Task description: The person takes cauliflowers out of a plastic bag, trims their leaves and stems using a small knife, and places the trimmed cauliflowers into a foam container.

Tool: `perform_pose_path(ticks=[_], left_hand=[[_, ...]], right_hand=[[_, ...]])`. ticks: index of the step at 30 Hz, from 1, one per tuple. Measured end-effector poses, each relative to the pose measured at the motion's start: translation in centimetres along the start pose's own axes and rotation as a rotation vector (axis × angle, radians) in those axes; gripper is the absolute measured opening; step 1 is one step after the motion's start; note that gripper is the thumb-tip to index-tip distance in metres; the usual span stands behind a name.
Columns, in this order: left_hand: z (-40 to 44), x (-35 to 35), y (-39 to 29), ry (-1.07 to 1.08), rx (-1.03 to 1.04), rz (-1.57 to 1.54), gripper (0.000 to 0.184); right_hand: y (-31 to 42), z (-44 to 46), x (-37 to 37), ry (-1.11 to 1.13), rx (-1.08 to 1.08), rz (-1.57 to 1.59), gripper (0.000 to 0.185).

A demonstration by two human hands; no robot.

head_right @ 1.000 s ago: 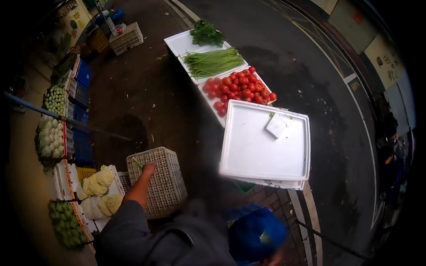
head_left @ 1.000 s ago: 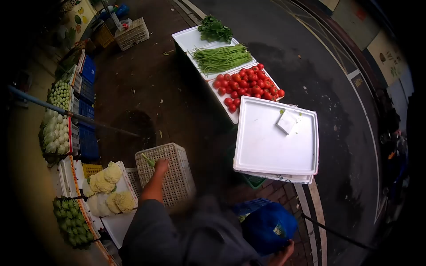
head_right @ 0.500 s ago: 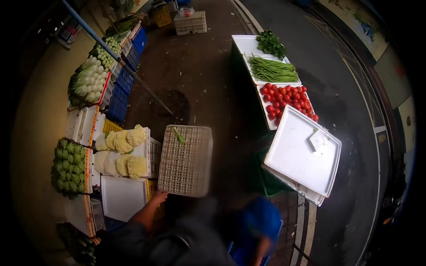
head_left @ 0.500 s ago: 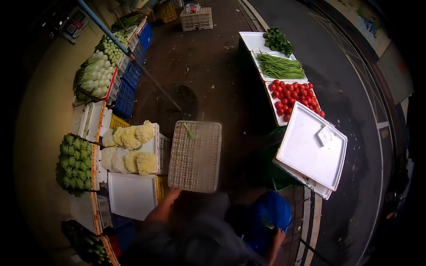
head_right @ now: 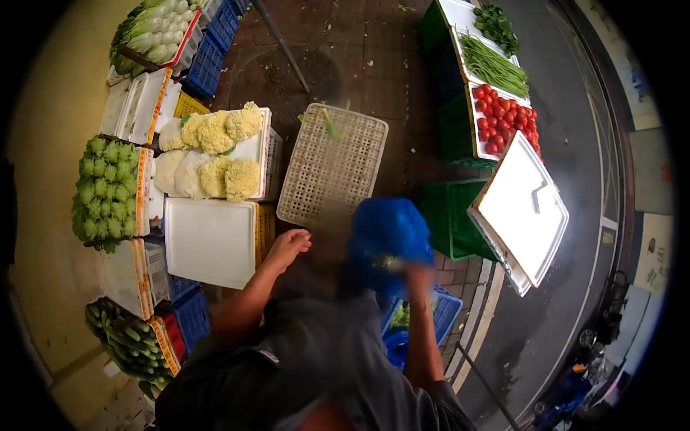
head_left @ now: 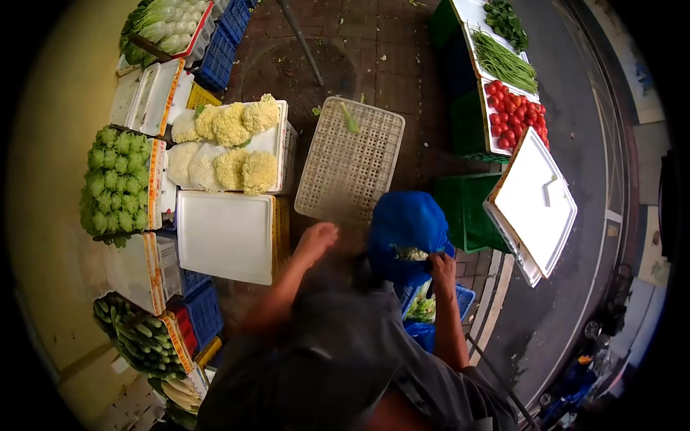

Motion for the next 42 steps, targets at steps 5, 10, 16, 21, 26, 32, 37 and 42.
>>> perform_pose_path(ticks=[5,10,16,21,26,32,37,42], left_hand=[[1.5,2.6,-2.5,0.186,0.127,0.096,0.038],[6.3,2.0,-2.1,0.228,0.178,0.089,0.034],[12.2,-0.4,0.5,0.154,-0.036,-0.171,0.036],[13.9,-1.5,1.1,0.163,-0.114,-0.281,0.039],[14.6,-0.4,0.6,0.228,-0.129,-0.433,0.033],[15.6,0.4,-1.4,0.214,-0.125,-0.327,0.032],[15.4,0.4,-1.2,0.126,-0.129,-0.232,0.030],[14.8,0.6,-1.1,0.054,-0.178,-0.199,0.026]], right_hand=[[14.7,4.4,4.8,0.073,-0.150,-0.048,0.028],[25.4,7.2,10.9,0.242,-0.177,-0.158,0.033],[30.4,12.5,20.4,0.491,-0.333,-0.337,0.035],[31.1,13.7,22.0,0.617,-0.344,-0.067,0.033],[27.2,13.0,18.2,0.247,0.281,0.353,0.025],[21.8,9.4,18.9,0.325,0.419,0.429,0.022],[23.7,9.6,20.9,0.337,0.239,0.437,0.022],[23.1,11.9,19.7,0.150,0.107,0.266,0.024]])
Point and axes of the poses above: each hand's wrist, its own z-axis towards the middle knuckle, its own x-axis out of the palm, y = z × x, the point moved 4 cm from there along z, towards the middle knuckle, and after that the axes turned 7 degrees about x, right-handed, at the moved point
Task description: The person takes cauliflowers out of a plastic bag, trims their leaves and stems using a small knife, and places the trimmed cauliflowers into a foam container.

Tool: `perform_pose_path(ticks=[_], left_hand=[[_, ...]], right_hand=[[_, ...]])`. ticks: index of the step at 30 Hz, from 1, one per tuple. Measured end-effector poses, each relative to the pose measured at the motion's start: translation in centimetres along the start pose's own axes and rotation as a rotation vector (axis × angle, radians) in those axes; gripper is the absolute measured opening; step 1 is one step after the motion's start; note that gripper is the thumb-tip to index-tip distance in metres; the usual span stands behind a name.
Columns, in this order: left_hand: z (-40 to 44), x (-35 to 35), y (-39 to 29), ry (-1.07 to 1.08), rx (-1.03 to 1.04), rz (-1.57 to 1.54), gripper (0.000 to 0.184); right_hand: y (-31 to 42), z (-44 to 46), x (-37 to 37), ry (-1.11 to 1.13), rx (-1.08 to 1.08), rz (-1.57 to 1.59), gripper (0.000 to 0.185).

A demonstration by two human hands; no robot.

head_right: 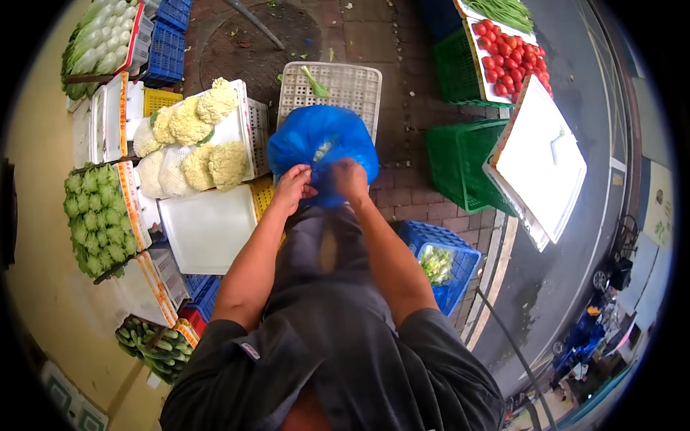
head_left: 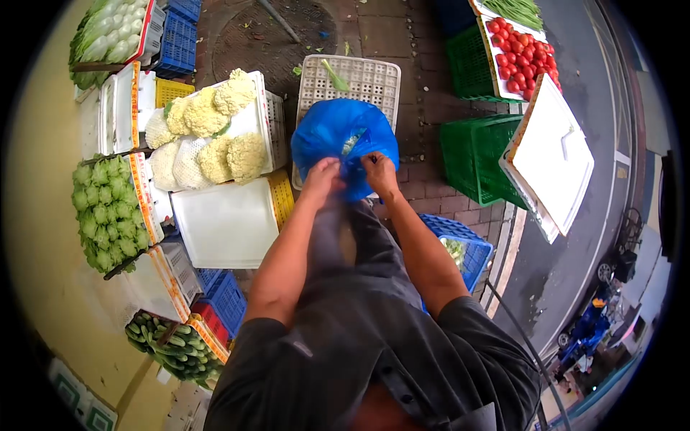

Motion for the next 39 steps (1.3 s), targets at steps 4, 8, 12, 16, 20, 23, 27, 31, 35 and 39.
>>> perform_pose_path(ticks=[4,8,12,16,20,23,27,31,35,39], left_hand=[[-0.2,0.3,-0.6,-0.042,-0.003,-0.024,0.027],[0.0,0.3,-0.5,-0.007,-0.025,-0.047,0.028],[0.3,0.0,-0.2,0.054,0.047,-0.076,0.035],[1.5,-0.5,1.0,0.125,0.059,-0.062,0.031],[0.9,-0.3,0.8,0.131,0.009,-0.063,0.029],[0.4,0.0,-0.2,0.096,-0.051,-0.138,0.032],[0.7,-0.1,-0.1,0.132,-0.066,-0.154,0.047],[0.6,0.1,0.3,0.162,-0.063,-0.236,0.046],[0.9,0.4,0.2,0.145,-0.076,-0.205,0.040],[0.9,-0.2,0.3,0.219,-0.123,-0.193,0.023]], right_hand=[[1.7,-2.1,-1.1,0.030,-0.053,-0.046,0.025],[2.2,-3.2,1.0,0.086,-0.117,-0.026,0.031],[4.3,-2.8,2.0,0.007,-0.078,-0.171,0.038],[4.0,-2.2,2.7,-0.057,-0.054,-0.227,0.036],[4.6,-2.9,2.4,-0.073,-0.345,-0.328,0.033],[6.8,-3.1,2.1,-0.057,-0.231,-0.420,0.032],[7.1,-2.6,2.2,-0.088,-0.046,-0.523,0.033],[7.1,-2.2,1.9,-0.059,0.013,-0.471,0.028],[4.8,-2.1,1.8,-0.015,0.180,-0.121,0.025],[7.2,-5.3,0.4,0.105,0.433,0.071,0.021]])
Point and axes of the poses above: each hand's wrist, its own z-axis towards the middle knuckle, its own x-axis out of the palm, y = z × x, the point moved 4 cm from there along z, towards the middle knuckle, and after that the axes turned 7 degrees about x, right-handed, at the moved point
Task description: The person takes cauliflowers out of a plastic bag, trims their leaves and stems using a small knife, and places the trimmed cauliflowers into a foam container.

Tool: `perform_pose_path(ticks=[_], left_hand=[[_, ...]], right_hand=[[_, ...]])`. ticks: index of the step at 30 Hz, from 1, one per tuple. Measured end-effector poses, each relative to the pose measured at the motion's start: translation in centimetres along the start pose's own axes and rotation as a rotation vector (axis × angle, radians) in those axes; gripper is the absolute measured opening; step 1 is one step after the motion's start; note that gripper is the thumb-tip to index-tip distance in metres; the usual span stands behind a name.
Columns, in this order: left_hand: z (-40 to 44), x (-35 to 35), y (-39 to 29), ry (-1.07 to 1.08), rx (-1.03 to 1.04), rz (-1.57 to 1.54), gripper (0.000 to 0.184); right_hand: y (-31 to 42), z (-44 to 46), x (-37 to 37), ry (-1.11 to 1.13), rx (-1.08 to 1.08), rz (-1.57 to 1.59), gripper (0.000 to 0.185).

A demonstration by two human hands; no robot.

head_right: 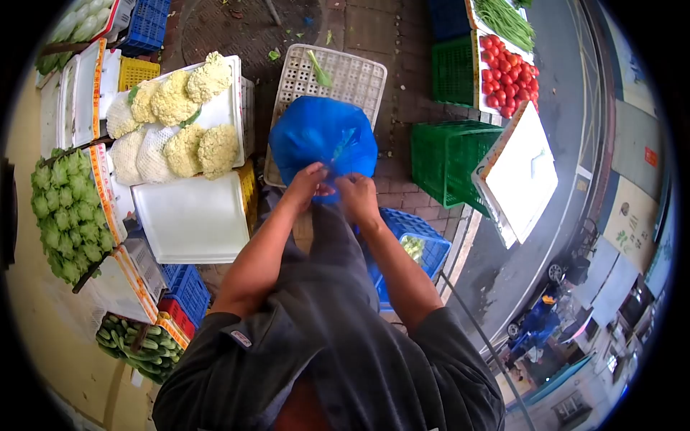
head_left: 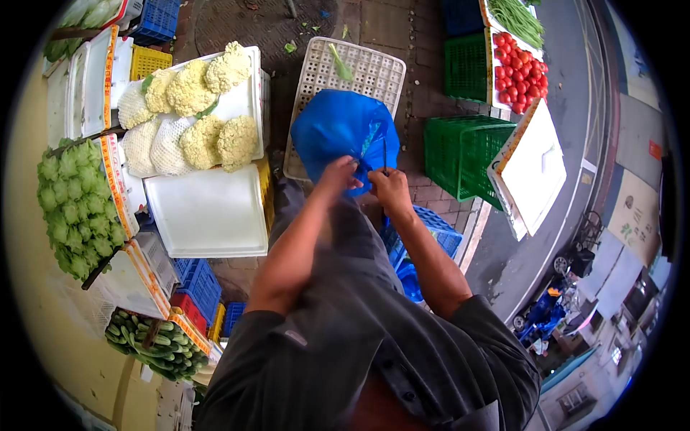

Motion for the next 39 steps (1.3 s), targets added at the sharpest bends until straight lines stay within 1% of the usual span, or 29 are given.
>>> perform_pose_path(ticks=[2,4,7,8,11,12,13,15,16,17,19,21,22,23,25,27,28,29,31,32,36,39], left_hand=[[0.2,0.3,-1.3,0.040,0.028,0.092,0.019],[0.4,0.1,-0.7,-0.024,0.071,0.098,0.017],[0.4,0.0,-0.8,-0.072,0.097,0.146,0.016],[0.3,0.2,-0.9,-0.070,0.090,0.140,0.016],[0.5,0.3,-1.4,-0.114,0.063,0.090,0.018],[0.3,0.5,-1.9,-0.151,0.075,0.097,0.018],[0.0,0.5,-2.1,-0.191,0.082,0.103,0.019],[0.2,-0.3,-2.6,-0.138,0.138,0.206,0.021],[-0.1,0.0,-3.1,-0.183,0.137,0.192,0.022],[-0.3,0.0,-3.5,-0.234,0.152,0.198,0.021],[-0.7,-0.2,-4.1,-0.338,0.183,0.203,0.020],[-0.9,-0.8,-5.5,-0.431,0.251,-0.159,0.020],[-1.2,-0.9,-6.7,-0.412,0.288,-0.284,0.023],[-0.9,-1.8,-7.2,-0.360,0.330,-0.259,0.024],[-1.5,-0.9,-10.3,-0.371,0.384,-0.225,0.024],[-1.1,-0.5,-12.9,-0.316,0.480,-0.140,0.029],[-1.1,-0.5,-13.7,-0.326,0.481,-0.101,0.027],[-0.8,-0.9,-13.9,-0.279,0.509,-0.030,0.025],[-0.8,-1.9,-13.8,-0.188,0.555,0.116,0.020],[-1.2,-2.5,-13.5,-0.220,0.524,0.130,0.016],[-2.8,-4.2,-10.6,-0.261,0.513,0.340,0.017],[-3.3,-5.9,-8.8,-0.368,0.449,0.595,0.019]], right_hand=[[0.3,1.1,-1.0,0.030,-0.032,0.074,0.022],[-1.2,2.4,-1.8,0.044,-0.055,0.145,0.026],[0.3,2.4,-2.8,0.074,-0.073,0.321,0.022],[0.3,2.8,-2.7,0.013,-0.070,0.308,0.017],[-1.4,4.8,-1.8,0.079,-0.211,0.099,0.020],[-0.8,4.7,-1.1,0.136,-0.320,-0.020,0.031],[-0.6,4.6,-0.7,0.202,-0.330,-0.078,0.032],[0.1,4.7,0.1,0.329,-0.348,-0.185,0.033],[0.0,5.6,0.5,0.226,-0.609,-0.284,0.036],[-0.9,6.6,0.1,0.194,-0.655,-0.378,0.036],[0.6,5.6,-1.2,0.127,-0.740,-0.574,0.036],[-0.7,6.0,-3.5,0.167,-0.650,-0.628,0.034],[-1.1,6.3,-5.0,0.187,-0.610,-0.661,0.033],[-1.7,6.7,-6.4,0.143,-0.645,-0.675,0.031],[-3.9,6.7,-8.6,0.064,-0.701,-0.699,0.027],[-5.0,6.6,-10.9,0.018,-0.706,-0.699,0.025],[-5.0,6.6,-11.8,-0.003,-0.711,-0.701,0.024],[-5.0,6.8,-12.9,-0.019,-0.693,-0.651,0.024],[-4.2,6.6,-14.1,-0.043,-0.649,-0.551,0.022],[-3.6,6.1,-14.3,-0.027,-0.621,-0.610,0.022],[-5.0,6.8,-13.9,-0.005,-0.631,-0.565,0.020],[-5.2,6.1,-13.6,-0.025,-0.602,-0.514,0.019]])
Point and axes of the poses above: each hand's wrist, its own z-axis towards the middle knuckle, its own x-axis out of the palm, y = z × x, the point moved 4 cm from there along z, towards the middle knuckle, and after that the axes turned 7 degrees about x, right-handed, at the moved point
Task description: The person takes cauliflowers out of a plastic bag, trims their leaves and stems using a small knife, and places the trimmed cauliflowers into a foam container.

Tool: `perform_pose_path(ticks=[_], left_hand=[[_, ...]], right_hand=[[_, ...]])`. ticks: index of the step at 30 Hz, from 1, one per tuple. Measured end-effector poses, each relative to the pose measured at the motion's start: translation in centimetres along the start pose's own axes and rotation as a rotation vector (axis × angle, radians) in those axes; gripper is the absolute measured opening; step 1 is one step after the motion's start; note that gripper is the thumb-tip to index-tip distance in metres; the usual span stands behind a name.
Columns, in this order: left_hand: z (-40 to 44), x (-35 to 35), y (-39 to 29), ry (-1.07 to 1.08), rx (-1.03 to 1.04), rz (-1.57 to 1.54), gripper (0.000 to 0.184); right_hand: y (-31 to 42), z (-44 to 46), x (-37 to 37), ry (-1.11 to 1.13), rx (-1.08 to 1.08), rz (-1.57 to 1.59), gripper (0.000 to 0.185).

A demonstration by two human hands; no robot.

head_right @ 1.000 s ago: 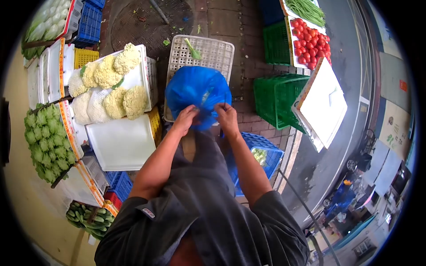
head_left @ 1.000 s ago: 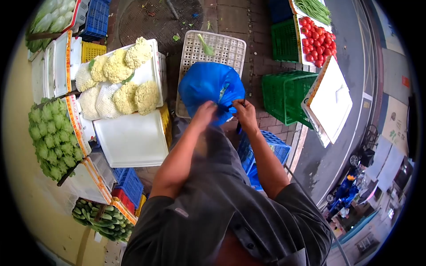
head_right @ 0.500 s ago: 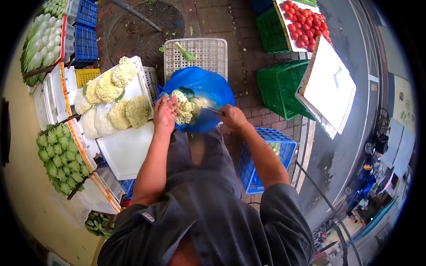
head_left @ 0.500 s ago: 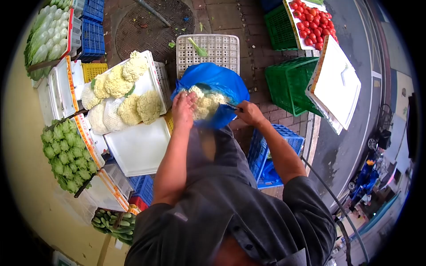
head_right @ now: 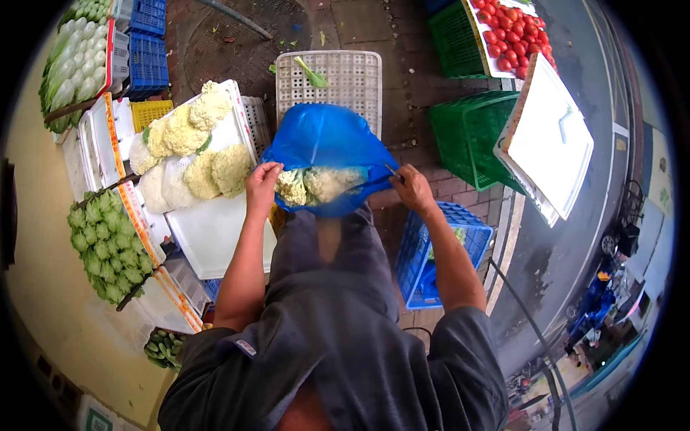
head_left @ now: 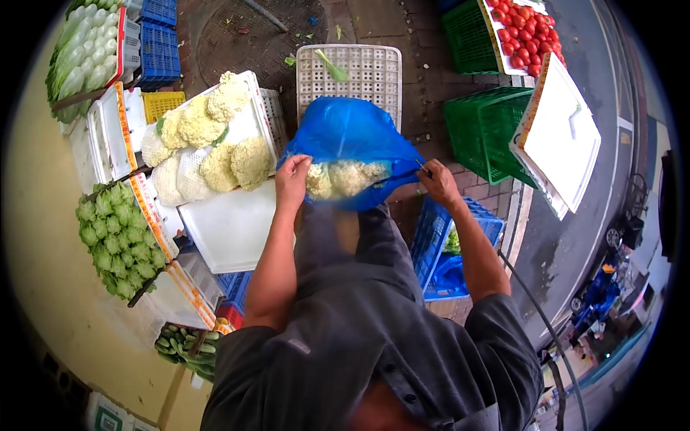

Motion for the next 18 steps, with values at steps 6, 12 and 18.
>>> perform_pose_path(ticks=[6,12,18], left_hand=[[-2.2,-1.2,-0.4,-0.278,0.221,0.410,0.021],[-5.5,-2.2,6.5,-0.493,-0.086,0.332,0.054],[-3.9,-0.7,9.2,-0.364,-0.144,0.339,0.093]], right_hand=[[0.5,-1.4,1.8,-0.027,0.010,0.050,0.019],[1.5,-2.0,2.6,0.041,0.036,0.041,0.017],[1.4,-2.6,3.5,0.025,0.097,0.111,0.018]])
Point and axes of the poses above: each hand's wrist, its own z-axis towards the middle knuckle, its own x-axis out of the palm, y = z × x, the point moved 4 cm from there along z, towards the middle knuckle, and after that the axes turned 7 degrees about x, right-handed, at the moved point
